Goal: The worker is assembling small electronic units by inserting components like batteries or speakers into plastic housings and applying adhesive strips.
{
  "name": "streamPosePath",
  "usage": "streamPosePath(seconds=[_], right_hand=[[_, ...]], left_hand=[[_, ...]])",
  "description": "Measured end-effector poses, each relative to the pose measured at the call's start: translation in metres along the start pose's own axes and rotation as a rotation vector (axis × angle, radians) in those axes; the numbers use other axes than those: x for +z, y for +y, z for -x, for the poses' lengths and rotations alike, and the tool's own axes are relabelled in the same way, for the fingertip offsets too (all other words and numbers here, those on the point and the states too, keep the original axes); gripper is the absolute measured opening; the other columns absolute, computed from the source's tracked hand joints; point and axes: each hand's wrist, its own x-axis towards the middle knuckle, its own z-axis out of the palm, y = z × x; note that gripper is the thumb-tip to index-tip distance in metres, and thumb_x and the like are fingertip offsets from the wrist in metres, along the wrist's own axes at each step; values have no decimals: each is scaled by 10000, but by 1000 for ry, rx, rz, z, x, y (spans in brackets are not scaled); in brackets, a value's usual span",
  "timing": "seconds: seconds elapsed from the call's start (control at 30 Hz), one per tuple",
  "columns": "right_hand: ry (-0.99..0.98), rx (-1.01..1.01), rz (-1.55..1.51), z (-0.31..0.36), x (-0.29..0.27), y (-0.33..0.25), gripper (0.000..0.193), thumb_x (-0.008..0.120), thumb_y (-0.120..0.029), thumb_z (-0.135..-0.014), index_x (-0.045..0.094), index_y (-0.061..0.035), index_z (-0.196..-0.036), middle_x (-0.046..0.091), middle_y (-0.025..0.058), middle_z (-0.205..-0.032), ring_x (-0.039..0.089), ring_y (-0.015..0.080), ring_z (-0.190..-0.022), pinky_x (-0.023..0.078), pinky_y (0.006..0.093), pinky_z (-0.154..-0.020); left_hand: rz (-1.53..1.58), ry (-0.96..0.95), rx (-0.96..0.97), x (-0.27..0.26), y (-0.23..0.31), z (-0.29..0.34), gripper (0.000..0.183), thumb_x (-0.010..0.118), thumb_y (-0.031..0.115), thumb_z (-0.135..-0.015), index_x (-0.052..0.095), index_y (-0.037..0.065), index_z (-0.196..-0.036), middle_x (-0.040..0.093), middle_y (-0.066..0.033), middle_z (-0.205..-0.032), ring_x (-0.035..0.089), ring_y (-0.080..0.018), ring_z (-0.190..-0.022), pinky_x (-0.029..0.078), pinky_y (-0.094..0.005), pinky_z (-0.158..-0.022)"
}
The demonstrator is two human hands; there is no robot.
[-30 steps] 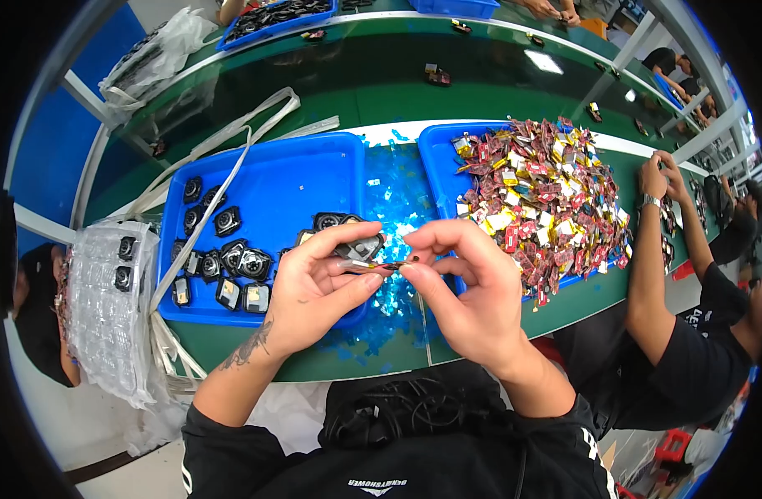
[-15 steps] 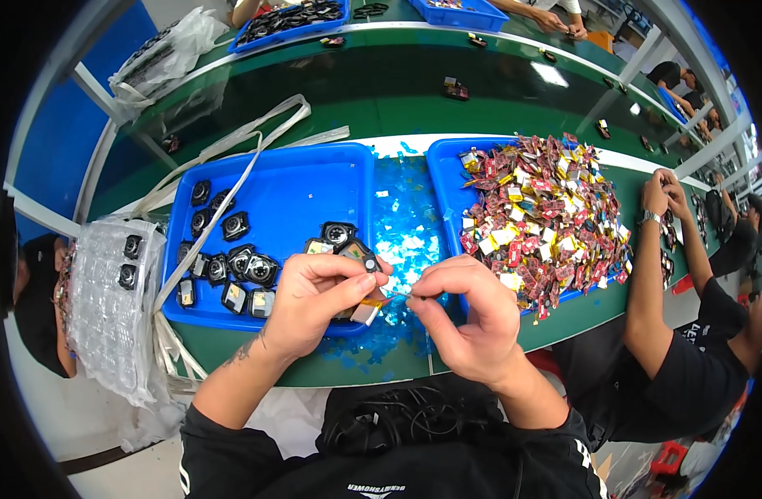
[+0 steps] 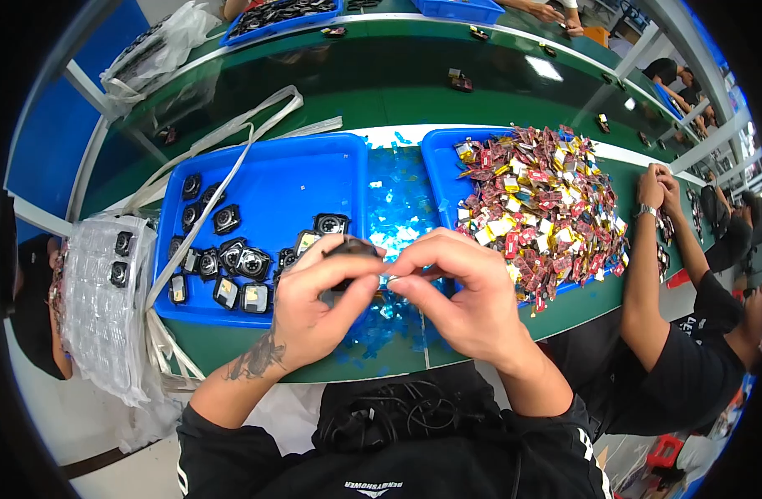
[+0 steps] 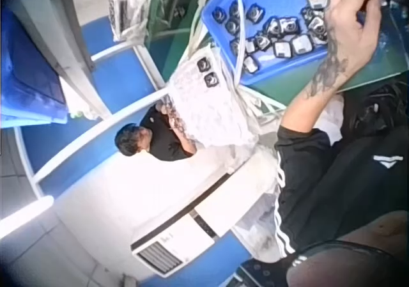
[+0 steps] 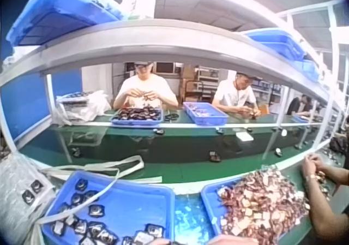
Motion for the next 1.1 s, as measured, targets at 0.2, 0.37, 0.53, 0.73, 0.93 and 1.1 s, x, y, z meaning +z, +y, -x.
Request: streamPosePath(seconds=[0.2,0.37,0.53,0.73,0.93,1.1], right_hand=[[-26,-3,187,-7,-1,-5,127,714,34,-797,691,8,-920,676,84,-860,641,142,-746,512,255,-618],[-53,-8,365,-17,10,-20,137,726,28,-779,690,-3,-907,680,78,-807,619,137,-664,476,271,-568],[-4,-96,461,-20,16,-25,116,728,35,-763,665,-1,-853,672,97,-772,632,183,-611,490,292,-556],[2,-127,428,-21,17,-21,122,725,44,-755,669,1,-855,667,105,-747,648,198,-618,494,296,-556],[3,-178,403,-23,17,-15,121,726,41,-755,675,-3,-855,659,95,-734,617,184,-583,482,287,-543],[4,-118,447,-24,17,-17,120,743,26,-733,652,-10,-802,631,74,-698,559,170,-536,452,289,-508]], left_hand=[[444,-18,-166,3,-11,-1,470,400,-81,-950,328,39,-1398,528,-132,-1199,551,-151,-1104,466,-308,-957],[580,-28,-239,1,-6,-1,432,435,-75,-945,369,-11,-1367,537,-141,-1250,534,-153,-1176,433,-303,-1008],[575,-35,-246,1,-5,1,428,481,-53,-948,409,-57,-1370,575,-152,-1256,565,-164,-1175,450,-291,-996],[563,-22,-207,6,-11,4,461,493,-46,-950,397,-56,-1401,584,-161,-1265,597,-180,-1141,475,-288,-979],[575,-8,-188,7,-11,4,466,499,-42,-951,396,-57,-1405,588,-161,-1266,594,-178,-1147,474,-287,-978],[477,-17,-178,9,-9,6,459,499,-27,-962,400,-52,-1409,633,-140,-1181,614,-143,-1080,484,-268,-937]])
